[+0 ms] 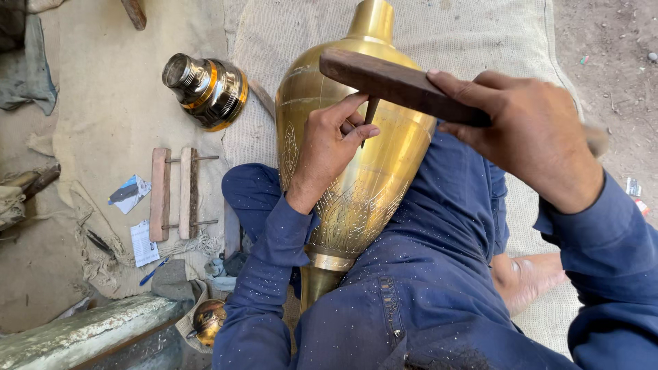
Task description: The person sits cross-legged on the ground holding a large brass vase on their lap. They hold a punch against the vase surface and strike it with a wooden mallet, chasing decorative patterns into the metal and repositioning the punch around the design.
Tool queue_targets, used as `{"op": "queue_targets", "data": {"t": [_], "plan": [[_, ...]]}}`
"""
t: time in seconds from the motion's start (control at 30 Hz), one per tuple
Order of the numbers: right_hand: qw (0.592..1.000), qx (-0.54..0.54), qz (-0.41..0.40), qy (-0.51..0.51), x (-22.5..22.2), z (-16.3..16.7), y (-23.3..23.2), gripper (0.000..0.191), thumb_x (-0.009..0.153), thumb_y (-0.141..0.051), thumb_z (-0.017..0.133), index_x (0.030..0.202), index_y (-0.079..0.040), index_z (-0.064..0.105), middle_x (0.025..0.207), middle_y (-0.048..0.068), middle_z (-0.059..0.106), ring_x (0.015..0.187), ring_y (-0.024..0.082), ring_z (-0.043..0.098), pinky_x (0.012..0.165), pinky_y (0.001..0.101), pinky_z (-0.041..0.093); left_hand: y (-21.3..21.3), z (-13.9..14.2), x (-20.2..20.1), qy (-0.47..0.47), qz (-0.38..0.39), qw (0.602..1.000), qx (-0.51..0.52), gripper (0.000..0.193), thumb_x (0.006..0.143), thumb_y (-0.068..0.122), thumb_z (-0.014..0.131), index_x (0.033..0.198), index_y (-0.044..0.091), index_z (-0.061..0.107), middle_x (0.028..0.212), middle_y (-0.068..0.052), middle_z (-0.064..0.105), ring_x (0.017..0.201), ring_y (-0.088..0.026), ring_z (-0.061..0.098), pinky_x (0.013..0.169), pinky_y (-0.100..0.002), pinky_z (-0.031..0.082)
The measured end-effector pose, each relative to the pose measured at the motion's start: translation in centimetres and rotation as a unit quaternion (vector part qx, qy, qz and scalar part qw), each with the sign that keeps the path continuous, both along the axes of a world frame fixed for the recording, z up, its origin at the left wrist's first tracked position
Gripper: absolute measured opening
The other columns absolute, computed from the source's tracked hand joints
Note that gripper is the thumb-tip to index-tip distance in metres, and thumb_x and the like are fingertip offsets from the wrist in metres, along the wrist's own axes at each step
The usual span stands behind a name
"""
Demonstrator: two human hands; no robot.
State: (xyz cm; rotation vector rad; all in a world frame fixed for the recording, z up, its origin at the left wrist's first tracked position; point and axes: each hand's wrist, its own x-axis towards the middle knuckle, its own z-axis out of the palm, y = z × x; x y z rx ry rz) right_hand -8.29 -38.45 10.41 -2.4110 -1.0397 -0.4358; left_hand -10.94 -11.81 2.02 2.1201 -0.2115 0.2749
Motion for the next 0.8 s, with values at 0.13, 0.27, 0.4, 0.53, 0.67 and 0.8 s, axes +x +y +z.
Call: {"op": "queue_targets", "data": {"t": [0.13,0.27,0.4,0.53,0.67,0.8], "plan": [[0.997,0.074,0.007,0.033,-0.1,0.16,0.02,0.059,0.09,-0.023,0.081,0.145,-0.012,0.062,0.099,0.01,0.067,0.076,0.026,0.066,0.066,0.0367,0.052,-0.09,0.02,-0.09,0.0,0.01,1.0,0.004,0.056,0.083,0.012,0.086,0.135,0.007,0.065,0.082,-0.008,0.076,0.066,-0.012,0.072,0.062,-0.027,0.058],[0.996,-0.069,-0.056,-0.01,-0.16,0.25,0.19,0.058,0.081,-0.024,0.087,0.137,-0.019,0.071,0.089,0.009,0.071,0.061,0.028,0.064,0.052,0.0404,0.048,-0.11,-0.08,-0.24,0.008,0.006,1.0,0.004,0.054,0.083,0.012,0.086,0.133,0.007,0.066,0.083,-0.009,0.076,0.067,-0.012,0.073,0.062,-0.028,0.059],[0.998,0.047,-0.02,0.021,-0.22,0.41,0.25,0.064,0.086,-0.021,0.083,0.145,-0.011,0.063,0.092,0.013,0.066,0.069,0.027,0.064,0.062,0.0389,0.051,-0.1,-0.16,-0.45,0.005,0.011,1.0,0.001,0.055,0.084,0.012,0.086,0.134,0.007,0.066,0.084,-0.009,0.076,0.068,-0.012,0.073,0.063,-0.028,0.06],[0.999,0.034,-0.03,0.024,-0.18,0.47,0.15,0.063,0.084,-0.022,0.084,0.144,-0.016,0.064,0.091,0.011,0.067,0.068,0.027,0.065,0.061,0.0402,0.052,-0.25,-0.16,-0.52,0.01,0.023,1.0,0.007,0.055,0.084,0.012,0.086,0.135,0.007,0.065,0.085,-0.009,0.077,0.068,-0.012,0.075,0.063,-0.027,0.06],[0.997,-0.072,-0.015,0.033,0.05,0.23,-0.02,0.069,0.079,-0.024,0.089,0.145,-0.02,0.067,0.09,0.008,0.07,0.065,0.028,0.065,0.061,0.0416,0.053,-0.38,-0.24,-0.5,0.006,0.025,1.0,0.01,0.057,0.082,0.012,0.087,0.135,0.008,0.065,0.083,-0.009,0.076,0.068,-0.012,0.074,0.062,-0.027,0.06],[0.999,0.027,-0.019,0.021,0.18,-0.09,-0.32,0.064,0.085,-0.021,0.086,0.144,-0.016,0.063,0.093,0.009,0.068,0.069,0.025,0.065,0.062,0.0383,0.052,-0.38,-0.63,-0.57,-0.001,0.024,1.0,0.006,0.058,0.083,0.012,0.087,0.137,0.009,0.064,0.084,-0.009,0.076,0.07,-0.011,0.074,0.062,-0.026,0.061]]}}
